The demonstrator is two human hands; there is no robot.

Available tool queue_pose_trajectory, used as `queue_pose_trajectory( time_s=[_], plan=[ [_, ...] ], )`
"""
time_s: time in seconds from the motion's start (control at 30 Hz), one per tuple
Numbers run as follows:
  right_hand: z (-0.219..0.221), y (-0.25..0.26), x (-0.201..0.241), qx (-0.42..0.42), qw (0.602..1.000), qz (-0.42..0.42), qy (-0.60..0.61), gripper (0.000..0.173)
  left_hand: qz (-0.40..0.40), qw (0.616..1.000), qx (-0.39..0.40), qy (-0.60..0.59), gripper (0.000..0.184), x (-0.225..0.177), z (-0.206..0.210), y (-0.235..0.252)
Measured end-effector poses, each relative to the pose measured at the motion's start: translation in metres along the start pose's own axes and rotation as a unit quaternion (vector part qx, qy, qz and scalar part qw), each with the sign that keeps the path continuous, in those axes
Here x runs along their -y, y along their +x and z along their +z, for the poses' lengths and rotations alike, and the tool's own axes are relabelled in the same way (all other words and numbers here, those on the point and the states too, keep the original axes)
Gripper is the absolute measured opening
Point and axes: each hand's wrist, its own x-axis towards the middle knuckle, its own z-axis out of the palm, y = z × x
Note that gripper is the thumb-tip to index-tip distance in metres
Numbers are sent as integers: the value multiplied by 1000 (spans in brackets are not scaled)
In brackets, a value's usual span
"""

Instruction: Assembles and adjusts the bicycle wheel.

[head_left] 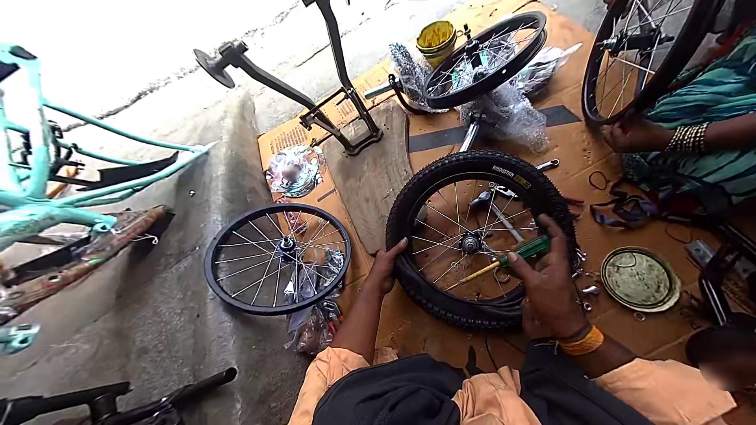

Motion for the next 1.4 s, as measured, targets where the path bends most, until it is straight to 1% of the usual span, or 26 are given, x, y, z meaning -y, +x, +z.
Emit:
queue_pose_trajectory(
  time_s=[0.07,0.1,0.17,0.27,0.37,0.47,0.57,0.73,0.83,0.9,1.03,1.13,1.17,1.23,1.3,1.37,1.4],
  plan=[
    [13,-6,-22,-3,1000,25,18,61,-2,1000,18,-4,53,1,0,-5],
    [18,-8,-32,-5,999,36,30,52,-2,1000,28,-7,51,4,-1,-7],
    [26,-8,-47,-6,998,50,46,41,-16,999,41,-12,52,13,-5,-12],
    [30,-9,-51,-7,997,64,45,28,-27,999,42,-14,53,33,-8,-20],
    [31,-10,-53,-5,992,107,68,25,6,1000,13,-2,63,50,-6,-21],
    [32,-10,-55,-5,988,135,68,29,27,1000,-5,12,69,54,-5,-16],
    [32,-7,-56,13,987,154,55,31,33,998,6,50,79,52,-10,-12],
    [40,-5,-61,6,987,158,29,31,26,999,25,37,87,54,-18,-3],
    [41,-6,-60,33,987,158,-9,30,26,999,27,33,84,54,-19,-4],
    [41,-6,-60,38,988,150,-6,29,29,999,27,27,81,53,-18,-3],
    [43,-9,-58,57,989,138,-19,23,13,1000,23,-11,69,48,-12,-12],
    [44,-12,-54,70,990,95,-74,24,-21,999,34,-27,58,37,-6,-22],
    [44,-14,-52,83,989,63,-105,26,-26,999,39,-24,55,34,-6,-23],
    [45,-20,-48,144,977,-30,-151,25,-36,998,45,-17,52,32,-9,-21],
    [51,-28,-42,229,949,-157,-152,20,-51,997,58,-17,48,32,-12,-22],
    [67,-31,-30,322,902,-257,-125,15,-62,995,70,-27,39,31,-16,-20],
    [78,-32,-24,364,876,-293,-120,14,-63,995,76,-33,35,31,-19,-18]
  ],
)
